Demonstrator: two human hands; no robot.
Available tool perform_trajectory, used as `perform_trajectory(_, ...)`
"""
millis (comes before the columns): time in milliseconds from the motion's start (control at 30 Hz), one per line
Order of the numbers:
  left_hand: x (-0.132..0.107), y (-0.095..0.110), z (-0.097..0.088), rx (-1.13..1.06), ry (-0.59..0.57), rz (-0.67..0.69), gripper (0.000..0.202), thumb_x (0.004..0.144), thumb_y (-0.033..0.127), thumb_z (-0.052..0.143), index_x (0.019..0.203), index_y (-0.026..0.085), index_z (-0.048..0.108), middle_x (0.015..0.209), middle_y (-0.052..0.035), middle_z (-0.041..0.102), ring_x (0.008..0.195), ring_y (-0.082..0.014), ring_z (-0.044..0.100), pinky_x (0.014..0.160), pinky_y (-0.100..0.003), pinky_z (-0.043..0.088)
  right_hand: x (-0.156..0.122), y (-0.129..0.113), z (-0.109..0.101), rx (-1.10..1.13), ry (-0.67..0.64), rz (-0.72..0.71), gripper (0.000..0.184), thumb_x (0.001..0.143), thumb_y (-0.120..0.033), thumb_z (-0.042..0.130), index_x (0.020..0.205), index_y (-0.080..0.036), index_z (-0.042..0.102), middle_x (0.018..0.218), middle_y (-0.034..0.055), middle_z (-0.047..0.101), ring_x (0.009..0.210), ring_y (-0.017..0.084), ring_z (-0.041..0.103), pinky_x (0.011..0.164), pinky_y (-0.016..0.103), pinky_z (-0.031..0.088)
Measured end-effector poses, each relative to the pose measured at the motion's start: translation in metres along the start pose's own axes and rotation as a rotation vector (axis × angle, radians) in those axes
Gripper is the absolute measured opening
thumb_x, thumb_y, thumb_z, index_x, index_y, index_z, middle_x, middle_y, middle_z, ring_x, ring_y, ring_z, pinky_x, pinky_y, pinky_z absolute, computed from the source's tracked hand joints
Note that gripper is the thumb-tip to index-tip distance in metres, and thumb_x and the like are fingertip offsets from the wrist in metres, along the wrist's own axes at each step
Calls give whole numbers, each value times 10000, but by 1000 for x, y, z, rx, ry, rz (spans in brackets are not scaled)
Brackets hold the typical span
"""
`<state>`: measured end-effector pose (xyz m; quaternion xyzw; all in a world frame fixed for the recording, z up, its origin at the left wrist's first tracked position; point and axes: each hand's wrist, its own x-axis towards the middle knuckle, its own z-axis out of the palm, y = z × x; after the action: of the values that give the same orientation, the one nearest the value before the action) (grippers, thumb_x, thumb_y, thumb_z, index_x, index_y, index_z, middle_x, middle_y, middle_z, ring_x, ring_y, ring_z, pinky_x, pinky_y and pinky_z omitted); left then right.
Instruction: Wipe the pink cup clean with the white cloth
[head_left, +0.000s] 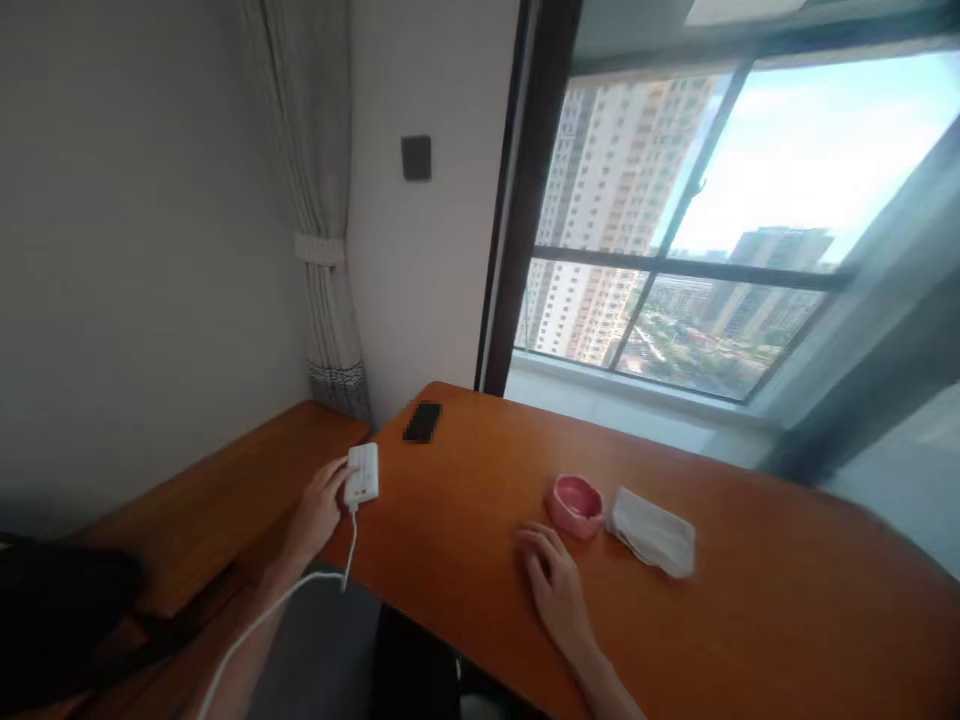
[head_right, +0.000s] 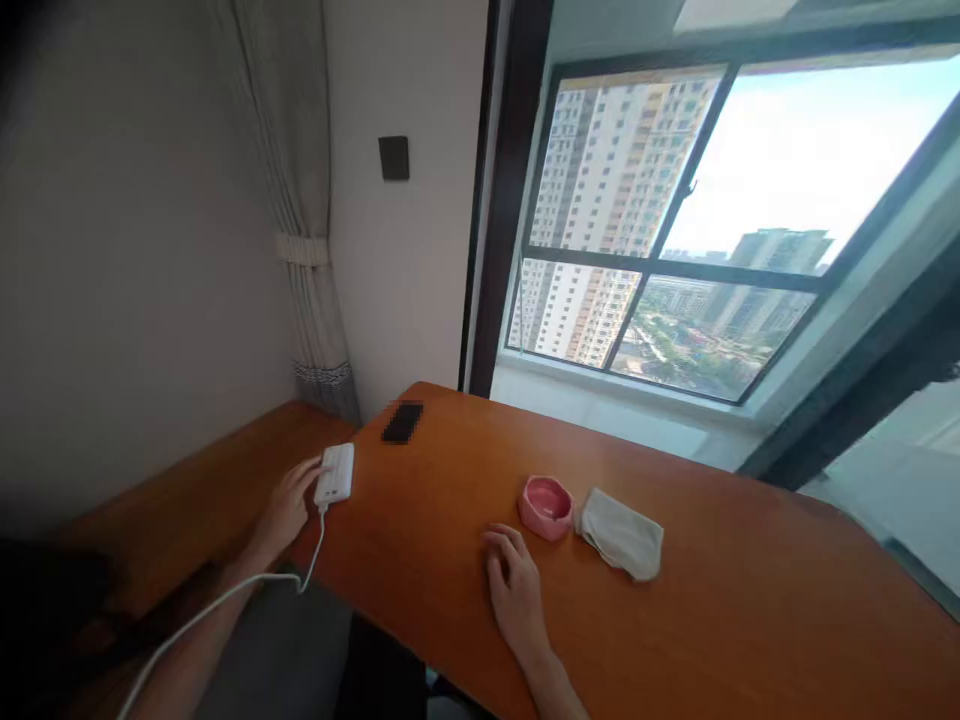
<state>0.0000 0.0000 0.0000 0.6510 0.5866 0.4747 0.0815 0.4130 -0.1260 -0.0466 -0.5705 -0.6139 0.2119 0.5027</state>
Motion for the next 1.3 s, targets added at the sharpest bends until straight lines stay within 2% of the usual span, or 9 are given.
perform_trajectory(133,-167,-17,34,-4,557,-258,95,815,217,508,773,251,585,729,-19,621,708,-247,620,682,-356,546,0,0,2,4,0,-3,296,1044,-341,533,1085,-254,813,1286,111,762,1227,300,723,1106,426,543)
perform_trajectory(167,-201,-6,48,-63,579,-226,118,837,194,506,745,257,545,665,3,560,626,-222,573,610,-329,508,0,1,3,6,1,-3,290,1040,-339,537,1074,-255,813,1277,108,765,1216,299,726,1097,423,547)
perform_trajectory(267,-243,53,89,-257,187,149,306,935,126,452,655,244,486,631,-1,576,609,-193,591,639,-316,514,1,2,4,15,-2,-3,283,1033,-329,539,1050,-255,812,1249,106,773,1182,295,736,1074,417,554)
perform_trajectory(333,-207,89,100,-199,13,275,253,969,174,498,774,263,633,821,-38,731,852,-241,718,875,-388,585,1,4,4,21,-8,-6,287,1032,-320,531,1049,-249,809,1242,111,774,1177,295,734,1069,416,552)
perform_trajectory(400,-137,102,95,-40,82,93,219,1001,258,493,1056,241,705,1137,-119,783,1135,-306,724,1057,-473,567,1,4,3,27,-6,-9,290,1032,-312,525,1048,-243,806,1242,116,774,1181,296,731,1073,418,547)
perform_trajectory(567,-2,50,52,504,-86,-587,713,1052,547,459,1501,-6,481,1468,-382,621,1435,-510,552,1089,-672,484,1,3,1,48,15,-3,287,1024,-294,526,1044,-240,807,1247,116,774,1177,292,734,1062,407,557)
perform_trajectory(1000,14,24,48,508,-133,-383,754,984,294,607,1661,100,339,1441,-240,632,1243,-369,705,1017,-443,571,-5,-7,-10,65,107,-21,296,1002,-259,528,1013,-239,823,1226,107,795,1156,280,755,1028,391,580)
perform_trajectory(1167,6,2,48,618,-230,-49,552,995,149,442,1509,108,640,1354,-215,638,1195,-375,640,1064,-483,549,-11,10,-69,-61,184,-57,296,1023,-292,531,1066,-254,821,1253,103,802,1189,295,748,1042,419,570)
perform_trajectory(1300,-8,-13,51,610,-285,78,598,1053,216,350,1600,114,568,1497,-220,602,1285,-380,597,1126,-528,521,4,49,-128,-300,323,-17,322,1021,-341,502,1101,-249,801,1240,111,793,1167,312,737,1043,465,562)
